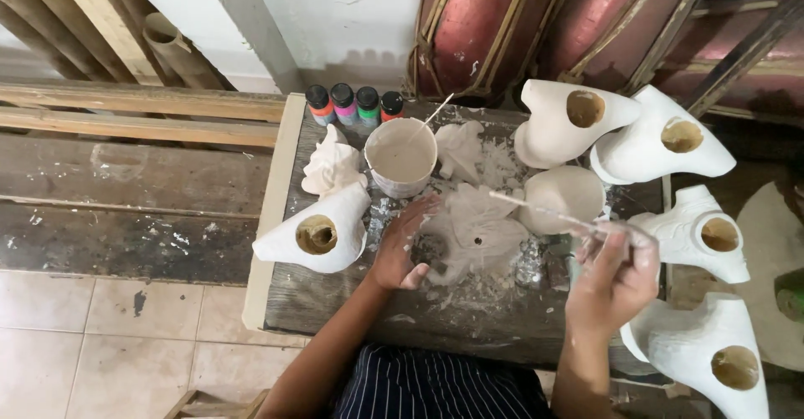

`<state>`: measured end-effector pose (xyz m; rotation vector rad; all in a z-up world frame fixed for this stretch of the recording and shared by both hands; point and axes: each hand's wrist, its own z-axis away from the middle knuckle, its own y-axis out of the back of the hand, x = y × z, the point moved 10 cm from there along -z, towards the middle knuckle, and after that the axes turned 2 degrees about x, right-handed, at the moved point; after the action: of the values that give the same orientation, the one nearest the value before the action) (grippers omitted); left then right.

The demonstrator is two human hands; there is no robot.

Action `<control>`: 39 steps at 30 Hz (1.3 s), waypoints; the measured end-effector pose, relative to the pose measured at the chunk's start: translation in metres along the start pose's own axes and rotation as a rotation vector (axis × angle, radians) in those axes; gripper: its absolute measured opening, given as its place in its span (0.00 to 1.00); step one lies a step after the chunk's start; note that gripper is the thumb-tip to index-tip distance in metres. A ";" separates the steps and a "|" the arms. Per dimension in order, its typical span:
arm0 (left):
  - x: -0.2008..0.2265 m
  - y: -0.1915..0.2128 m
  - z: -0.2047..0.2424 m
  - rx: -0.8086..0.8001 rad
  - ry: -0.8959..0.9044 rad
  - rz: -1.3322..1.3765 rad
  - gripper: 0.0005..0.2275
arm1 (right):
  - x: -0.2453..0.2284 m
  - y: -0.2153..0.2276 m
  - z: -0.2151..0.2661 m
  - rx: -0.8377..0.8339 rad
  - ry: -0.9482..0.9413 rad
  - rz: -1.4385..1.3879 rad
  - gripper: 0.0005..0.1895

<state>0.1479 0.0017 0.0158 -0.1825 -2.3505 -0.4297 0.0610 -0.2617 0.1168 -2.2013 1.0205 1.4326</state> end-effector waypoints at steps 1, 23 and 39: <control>-0.001 0.000 -0.002 0.000 -0.001 0.001 0.33 | 0.008 0.003 0.006 0.001 0.001 0.000 0.07; -0.007 -0.005 -0.004 -0.029 0.093 -0.086 0.36 | -0.015 -0.016 0.056 0.004 0.366 0.262 0.09; -0.009 -0.006 0.003 0.000 0.040 -0.139 0.33 | -0.027 -0.015 0.054 0.057 0.499 0.325 0.07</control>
<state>0.1511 -0.0031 0.0063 -0.0102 -2.3322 -0.4962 0.0300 -0.2079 0.1152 -2.4965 1.6218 0.9555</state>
